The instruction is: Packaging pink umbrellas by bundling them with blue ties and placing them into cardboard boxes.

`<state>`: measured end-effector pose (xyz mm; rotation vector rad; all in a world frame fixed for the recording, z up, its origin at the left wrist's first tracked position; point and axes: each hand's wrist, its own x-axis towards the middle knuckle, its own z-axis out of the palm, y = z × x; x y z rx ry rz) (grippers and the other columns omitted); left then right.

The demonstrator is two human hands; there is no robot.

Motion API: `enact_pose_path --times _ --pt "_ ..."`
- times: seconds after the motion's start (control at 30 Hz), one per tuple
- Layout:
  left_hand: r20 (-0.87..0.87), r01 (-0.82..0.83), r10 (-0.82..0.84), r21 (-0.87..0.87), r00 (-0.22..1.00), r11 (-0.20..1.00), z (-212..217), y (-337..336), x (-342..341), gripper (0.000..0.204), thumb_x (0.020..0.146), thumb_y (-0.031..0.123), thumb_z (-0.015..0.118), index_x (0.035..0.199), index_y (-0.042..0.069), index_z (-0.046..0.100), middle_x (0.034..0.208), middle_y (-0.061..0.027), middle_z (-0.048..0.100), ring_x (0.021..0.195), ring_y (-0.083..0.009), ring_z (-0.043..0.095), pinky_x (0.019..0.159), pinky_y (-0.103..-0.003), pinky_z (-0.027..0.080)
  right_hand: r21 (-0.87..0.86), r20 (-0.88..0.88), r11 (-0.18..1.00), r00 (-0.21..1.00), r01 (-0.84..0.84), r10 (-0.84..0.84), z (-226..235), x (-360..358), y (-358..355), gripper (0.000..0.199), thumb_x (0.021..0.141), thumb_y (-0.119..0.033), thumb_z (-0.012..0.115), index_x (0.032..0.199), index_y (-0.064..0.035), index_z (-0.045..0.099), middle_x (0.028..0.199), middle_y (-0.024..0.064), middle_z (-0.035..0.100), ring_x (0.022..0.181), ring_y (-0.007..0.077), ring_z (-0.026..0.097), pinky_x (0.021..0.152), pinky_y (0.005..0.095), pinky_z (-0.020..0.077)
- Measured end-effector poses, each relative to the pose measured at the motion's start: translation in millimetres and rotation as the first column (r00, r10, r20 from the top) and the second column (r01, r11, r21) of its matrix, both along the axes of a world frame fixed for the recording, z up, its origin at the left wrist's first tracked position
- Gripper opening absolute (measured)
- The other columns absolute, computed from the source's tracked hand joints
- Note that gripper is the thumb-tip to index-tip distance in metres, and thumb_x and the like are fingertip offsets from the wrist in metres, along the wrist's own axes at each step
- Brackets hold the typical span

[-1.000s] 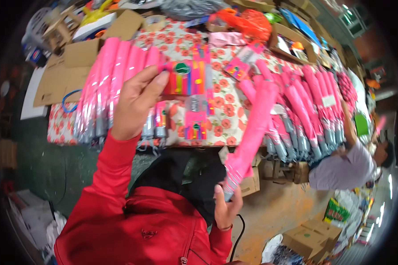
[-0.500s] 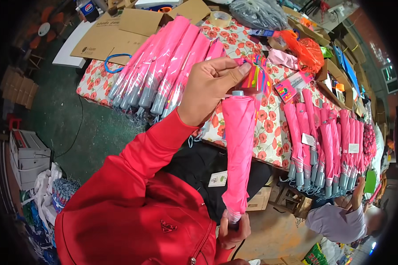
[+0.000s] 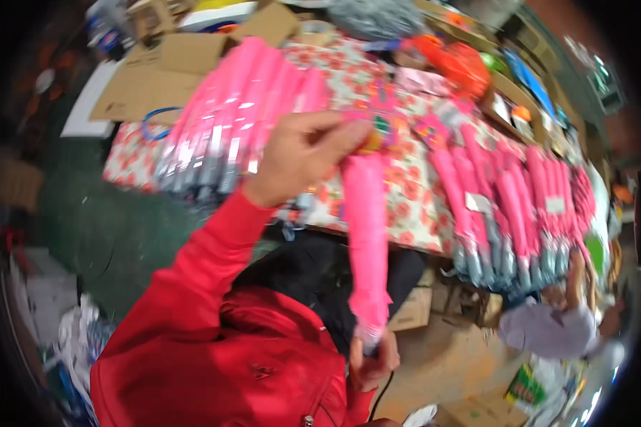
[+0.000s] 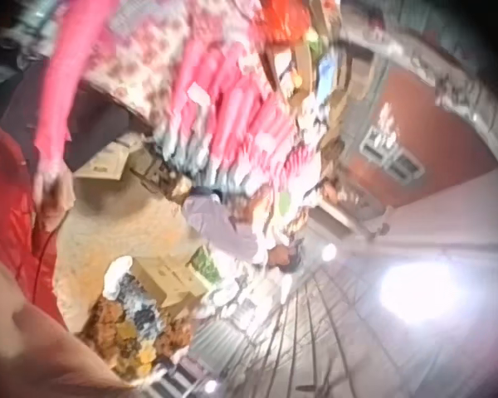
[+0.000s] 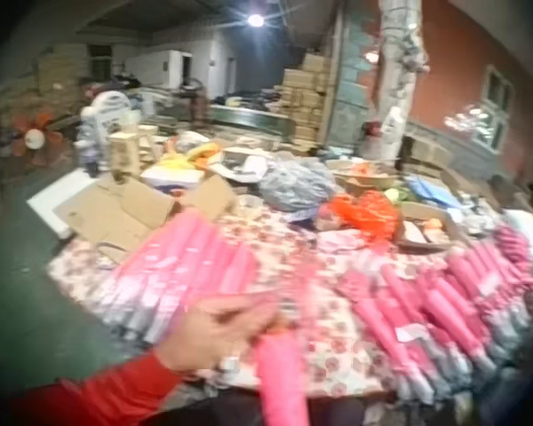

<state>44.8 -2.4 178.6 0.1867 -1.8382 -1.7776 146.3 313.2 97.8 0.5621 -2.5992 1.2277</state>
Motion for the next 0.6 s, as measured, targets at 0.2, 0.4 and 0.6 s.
enact_pose_path --times 0.2,0.4,0.6 --pt "0.072 -0.108 0.106 0.019 0.992 0.994 -0.3 -10.3 8.2 0.025 0.099 0.016 0.060 0.099 -0.006 0.070 0.082 -0.0015 0.065 0.071 -0.0060 0.052 0.066 -0.018 0.044 -0.107 -0.097 0.991 0.993 -0.083 0.073 -11.6 -4.8 7.7 0.038 0.069 0.004 0.071 0.106 -0.0015 0.069 0.098 0.0099 0.072 0.073 0.0227 0.066 0.065 0.0304 0.0528" --pt "0.119 -0.096 0.091 0.037 0.989 0.995 -15.2 -6.9 -1.4 0.024 0.099 0.017 0.061 0.099 -0.005 0.070 0.081 -0.0015 0.065 0.070 -0.0049 0.051 0.065 -0.017 0.043 0.018 -0.033 0.998 0.997 -0.067 0.067 4.5 -6.5 -5.4 0.039 0.066 0.001 0.076 0.105 -0.0018 0.070 0.092 0.0105 0.072 0.072 0.0250 0.067 0.063 0.0298 0.0520" --pt "0.226 -0.026 0.053 -0.123 0.973 0.992 -21.0 -10.6 1.8 0.019 0.096 0.014 0.065 0.100 -0.004 0.071 0.079 -0.0011 0.064 0.068 -0.0043 0.051 0.063 -0.017 0.042 0.005 -0.055 0.999 0.998 -0.042 0.042 -3.2 -5.5 -3.5 0.038 0.066 0.000 0.076 0.104 -0.0009 0.070 0.091 0.0101 0.072 0.070 0.0247 0.066 0.062 0.0293 0.0513"
